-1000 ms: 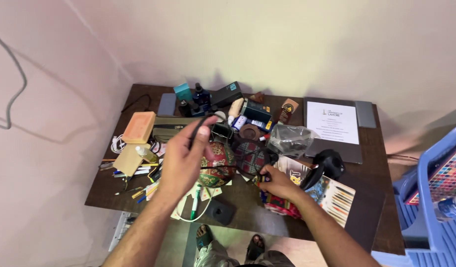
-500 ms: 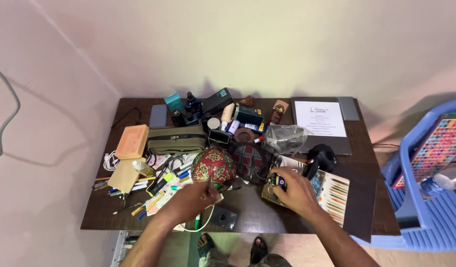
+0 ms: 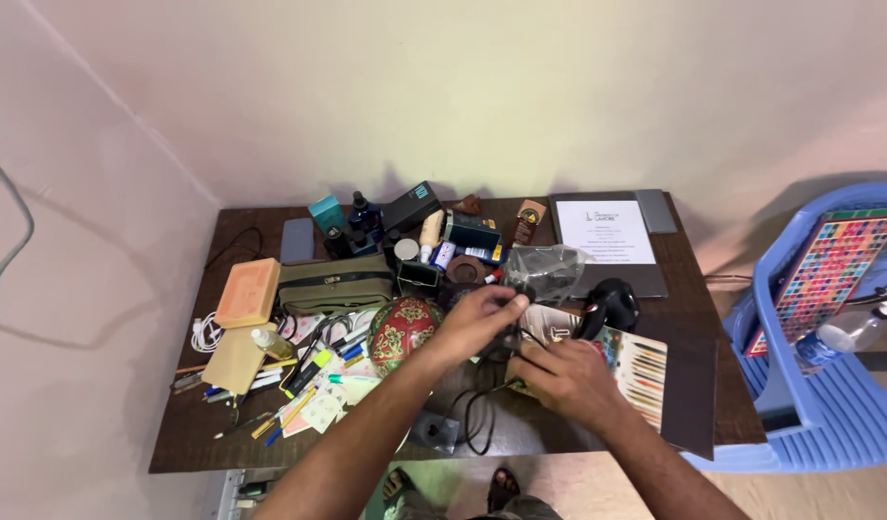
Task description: Folding a cloth and then assembling or adjusting parts of a hairdryer on a cluttered desk.
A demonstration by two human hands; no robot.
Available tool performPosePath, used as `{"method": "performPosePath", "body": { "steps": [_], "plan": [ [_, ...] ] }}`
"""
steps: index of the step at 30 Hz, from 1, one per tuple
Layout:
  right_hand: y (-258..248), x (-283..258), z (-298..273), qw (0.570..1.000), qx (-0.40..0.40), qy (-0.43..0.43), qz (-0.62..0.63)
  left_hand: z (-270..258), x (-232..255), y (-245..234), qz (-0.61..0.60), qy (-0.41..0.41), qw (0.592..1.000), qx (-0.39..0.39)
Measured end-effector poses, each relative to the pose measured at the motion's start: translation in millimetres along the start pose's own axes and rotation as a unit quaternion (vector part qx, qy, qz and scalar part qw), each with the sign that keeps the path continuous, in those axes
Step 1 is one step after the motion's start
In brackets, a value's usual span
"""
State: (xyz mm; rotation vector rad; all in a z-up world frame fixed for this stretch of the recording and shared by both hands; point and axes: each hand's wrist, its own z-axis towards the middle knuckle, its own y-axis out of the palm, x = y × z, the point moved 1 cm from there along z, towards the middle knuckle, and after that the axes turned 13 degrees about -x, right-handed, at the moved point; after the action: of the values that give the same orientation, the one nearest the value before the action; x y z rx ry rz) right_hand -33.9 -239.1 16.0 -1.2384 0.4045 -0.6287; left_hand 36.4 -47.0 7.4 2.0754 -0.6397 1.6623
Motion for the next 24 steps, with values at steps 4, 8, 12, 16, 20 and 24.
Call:
{"method": "performPosePath", "body": {
  "steps": [4,8,12,16,20,24],
  "plan": [
    [3.8,0.6,-1.1,0.998,-0.068,-0.012,0.006,-8.6,19.1,5.6,-0.115,-0.014,0.992,0.041],
    [5.1,1.0,-10.3,0.996,-0.041,0.03,0.077,-24.3,21.5,-1.1,-0.359,0.105,0.927,0.016],
    [15.1,4.8,-21.4,0.888,0.177,0.142,0.4,-50.7,53.0,2.0,-0.365,0.137,0.921,0.0],
    [-11.3,13.9,13.6,0.85,0.284,0.205,0.394,-53.3,55.0,13.7,-0.192,0.129,0.971,0.063],
    [-56.3,-4.3,64.3,0.863,0.299,0.182,0.363,-56.5,48.1,24.0,-0.074,0.181,0.971,0.135],
    [-68.2,-16.4,87.0,0.913,0.166,0.192,0.32,-76.9,54.9,21.0,0.195,0.008,0.966,0.172]
  ]
}}
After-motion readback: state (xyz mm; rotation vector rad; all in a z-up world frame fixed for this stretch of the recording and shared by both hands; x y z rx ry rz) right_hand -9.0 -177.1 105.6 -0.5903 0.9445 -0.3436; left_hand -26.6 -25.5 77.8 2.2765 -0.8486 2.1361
